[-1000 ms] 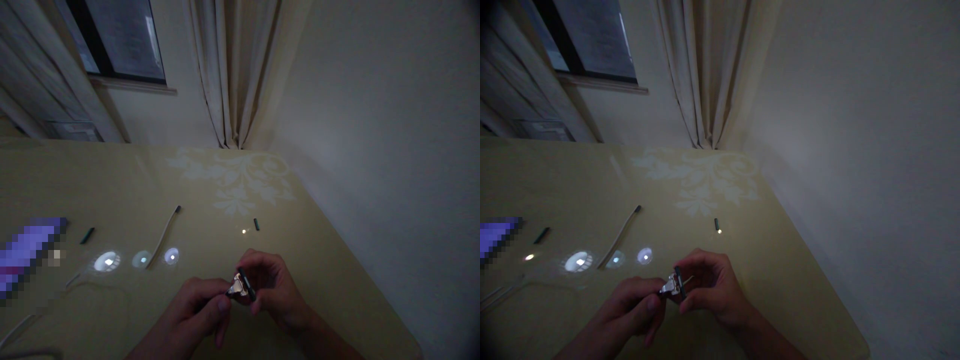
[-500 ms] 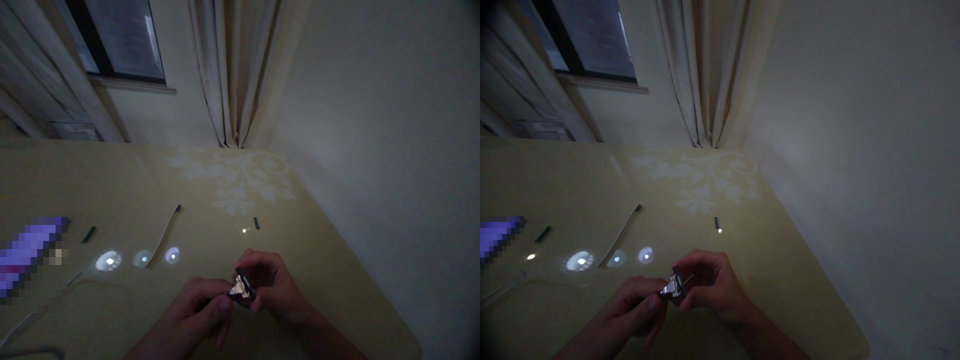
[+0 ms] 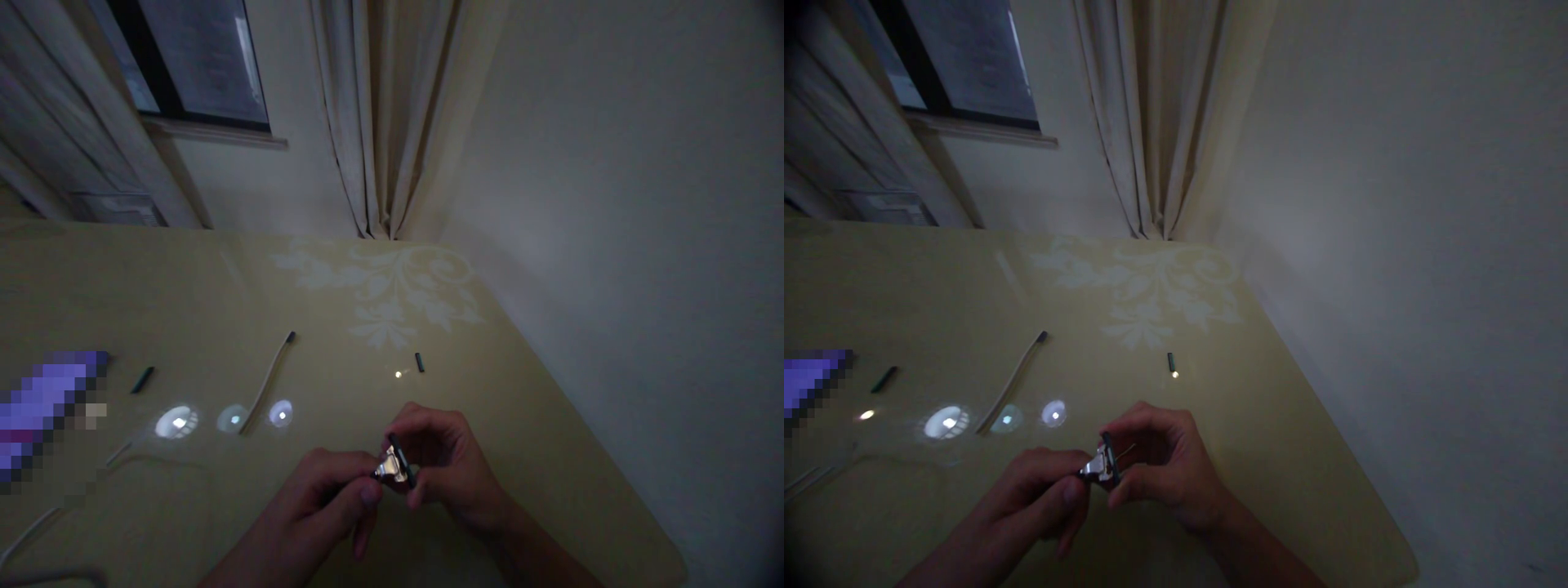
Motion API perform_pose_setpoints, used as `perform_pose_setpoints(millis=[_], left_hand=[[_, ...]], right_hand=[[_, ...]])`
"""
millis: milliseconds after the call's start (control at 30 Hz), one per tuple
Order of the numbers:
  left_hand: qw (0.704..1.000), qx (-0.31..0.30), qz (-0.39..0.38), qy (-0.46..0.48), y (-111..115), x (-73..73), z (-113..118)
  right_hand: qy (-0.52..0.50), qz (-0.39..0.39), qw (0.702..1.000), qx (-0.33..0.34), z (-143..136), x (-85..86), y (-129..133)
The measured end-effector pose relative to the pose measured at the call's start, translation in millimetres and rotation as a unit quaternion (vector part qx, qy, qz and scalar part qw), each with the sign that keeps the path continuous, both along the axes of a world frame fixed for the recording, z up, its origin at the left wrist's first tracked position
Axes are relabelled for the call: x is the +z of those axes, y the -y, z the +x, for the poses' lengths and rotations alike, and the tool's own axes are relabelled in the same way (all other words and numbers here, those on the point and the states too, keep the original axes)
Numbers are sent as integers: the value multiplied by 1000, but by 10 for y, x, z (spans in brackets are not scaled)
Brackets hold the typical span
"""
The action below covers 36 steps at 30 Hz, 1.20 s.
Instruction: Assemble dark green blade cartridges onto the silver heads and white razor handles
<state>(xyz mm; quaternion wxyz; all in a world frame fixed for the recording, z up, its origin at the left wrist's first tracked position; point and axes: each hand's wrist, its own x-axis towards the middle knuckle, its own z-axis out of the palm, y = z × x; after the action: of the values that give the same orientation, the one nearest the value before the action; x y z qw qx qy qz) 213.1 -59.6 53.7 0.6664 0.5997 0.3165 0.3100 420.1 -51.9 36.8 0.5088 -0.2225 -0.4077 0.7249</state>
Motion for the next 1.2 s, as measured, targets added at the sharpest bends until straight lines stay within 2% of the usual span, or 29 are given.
perform_pose_setpoints(millis=[167,333,500,733,967,1200], left_hand=[[1000,2,-3,-8,20,3,-19],[999,1,-50,3,20,-38,-35],[997,-21,-79,6,3,-11,-36],[997,-48,-63,9,-26,18,-47],[998,-42,-33,-19,-40,-21,-71],[999,-40,-17,-30,-41,2,-66]], right_hand=[[-8,-13,1000,12,4,-12,-23],[-15,-24,999,18,-7,-24,-12],[3,-34,999,12,7,-24,-6],[37,-32,999,4,21,-25,-21],[40,-26,999,4,29,-39,-31],[34,-20,999,2,16,-61,-29]])
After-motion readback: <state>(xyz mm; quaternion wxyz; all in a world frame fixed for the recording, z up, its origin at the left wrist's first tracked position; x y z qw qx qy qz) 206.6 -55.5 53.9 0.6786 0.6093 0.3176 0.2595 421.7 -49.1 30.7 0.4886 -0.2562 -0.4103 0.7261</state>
